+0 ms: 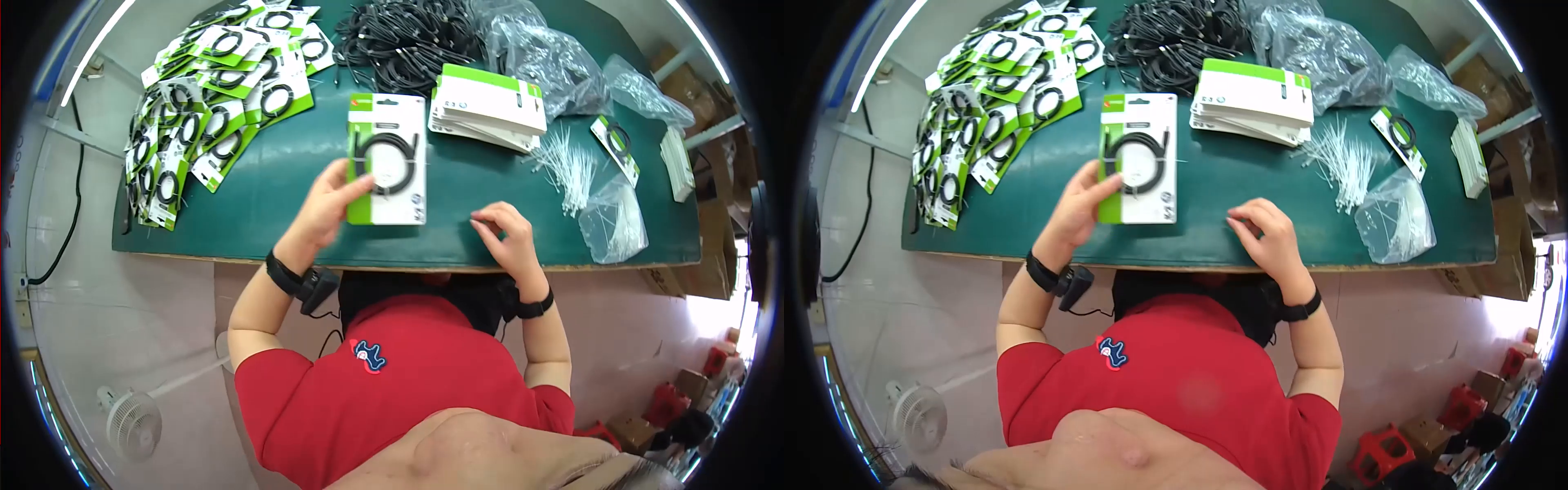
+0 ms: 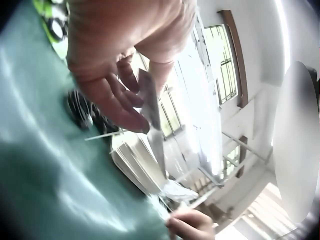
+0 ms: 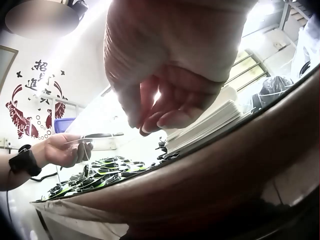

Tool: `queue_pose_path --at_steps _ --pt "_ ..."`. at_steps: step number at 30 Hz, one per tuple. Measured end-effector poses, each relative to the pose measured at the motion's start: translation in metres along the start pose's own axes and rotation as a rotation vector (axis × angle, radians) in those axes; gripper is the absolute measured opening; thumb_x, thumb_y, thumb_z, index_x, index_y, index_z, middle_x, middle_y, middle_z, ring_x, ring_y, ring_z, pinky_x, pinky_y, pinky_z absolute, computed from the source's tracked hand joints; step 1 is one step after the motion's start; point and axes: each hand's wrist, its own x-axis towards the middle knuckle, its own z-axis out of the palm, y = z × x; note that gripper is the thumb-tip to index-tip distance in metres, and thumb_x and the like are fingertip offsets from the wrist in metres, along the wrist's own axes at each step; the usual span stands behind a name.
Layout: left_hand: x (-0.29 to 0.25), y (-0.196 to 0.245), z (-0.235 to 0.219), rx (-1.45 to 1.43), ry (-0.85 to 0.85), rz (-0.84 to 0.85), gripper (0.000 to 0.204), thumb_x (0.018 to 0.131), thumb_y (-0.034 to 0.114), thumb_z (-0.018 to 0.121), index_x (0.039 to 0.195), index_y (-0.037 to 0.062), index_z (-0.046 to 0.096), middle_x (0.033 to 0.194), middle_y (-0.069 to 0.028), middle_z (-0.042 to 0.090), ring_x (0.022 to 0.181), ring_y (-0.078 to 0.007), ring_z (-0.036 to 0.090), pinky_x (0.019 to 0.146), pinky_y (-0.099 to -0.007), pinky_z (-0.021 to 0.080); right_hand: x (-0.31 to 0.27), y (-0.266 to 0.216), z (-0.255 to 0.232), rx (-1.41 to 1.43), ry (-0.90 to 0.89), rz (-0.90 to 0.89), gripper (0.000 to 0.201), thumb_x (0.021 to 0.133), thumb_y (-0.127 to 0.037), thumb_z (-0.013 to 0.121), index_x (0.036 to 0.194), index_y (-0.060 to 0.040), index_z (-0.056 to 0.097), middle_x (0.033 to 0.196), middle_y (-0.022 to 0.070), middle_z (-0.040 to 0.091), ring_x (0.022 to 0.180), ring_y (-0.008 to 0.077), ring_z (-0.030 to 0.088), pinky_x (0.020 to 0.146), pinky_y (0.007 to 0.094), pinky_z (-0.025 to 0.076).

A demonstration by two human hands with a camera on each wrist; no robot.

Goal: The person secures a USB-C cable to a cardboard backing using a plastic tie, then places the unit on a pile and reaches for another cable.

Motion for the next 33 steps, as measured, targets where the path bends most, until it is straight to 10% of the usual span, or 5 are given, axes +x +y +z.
queue_pose_path --at_steps 9,17,22,26,33 --pt "0.079 0.185 -0.201 0.072 0.439 0.630 0.040 0.091 0.011 0.071 0.122 -0.0037 0.050 0.107 -0.0128 0.066 0.093 -0.0233 0.069 0.080 -0.0372 0.061 -0.003 0.006 -0.002 -0.087 0.009 0.048 0.005 0.084 0.000 0.071 0.089 0.0000 0.070 0.082 0.0078 0.065 0.067 0.0139 0.061 0.058 0.0245 0.048" --pt "0.115 0.164 -0.289 -0.082 0.549 0.375 0.055 0.090 0.011 0.072 0.132 -0.0052 0.041 0.117 -0.0215 0.062 0.101 -0.0316 0.068 0.083 -0.0398 0.060 -0.005 -0.003 -0.002 -0.135 -0.008 0.118 0.004 0.084 -0.002 0.072 0.087 -0.0010 0.069 0.079 0.0075 0.063 0.063 0.0157 0.059 0.056 0.0266 0.046" --pt "0.117 0.111 -0.185 0.189 0.602 0.360 0.055 0.090 0.010 0.071 0.136 -0.0031 0.041 0.119 -0.0192 0.063 0.103 -0.0275 0.067 0.084 -0.0367 0.058 -0.007 0.005 -0.009 -0.191 -0.041 0.100 0.003 0.084 -0.006 0.071 0.085 -0.0045 0.069 0.077 0.0066 0.062 0.061 0.0208 0.058 0.057 0.0315 0.047" --pt "0.122 0.082 -0.064 0.465 0.124 0.251 0.041 0.095 0.014 0.066 0.134 0.0051 0.054 0.124 -0.0122 0.065 0.108 -0.0210 0.066 0.088 -0.0313 0.053 -0.010 0.010 -0.007 -0.195 -0.044 0.064 0.003 0.083 -0.006 0.071 0.085 -0.0048 0.069 0.079 0.0073 0.063 0.065 0.0233 0.060 0.059 0.0330 0.049" --pt "0.155 0.024 0.068 1.358 -0.242 0.982 0.044 0.094 0.020 0.066 0.135 0.0097 0.058 0.136 -0.0107 0.060 0.124 -0.0255 0.057 0.104 -0.0405 0.043 -0.018 0.008 -0.019 -0.216 -0.052 -0.019 0.004 0.083 -0.009 0.070 0.084 -0.0055 0.068 0.081 0.0085 0.064 0.074 0.0281 0.063 0.065 0.0369 0.052"
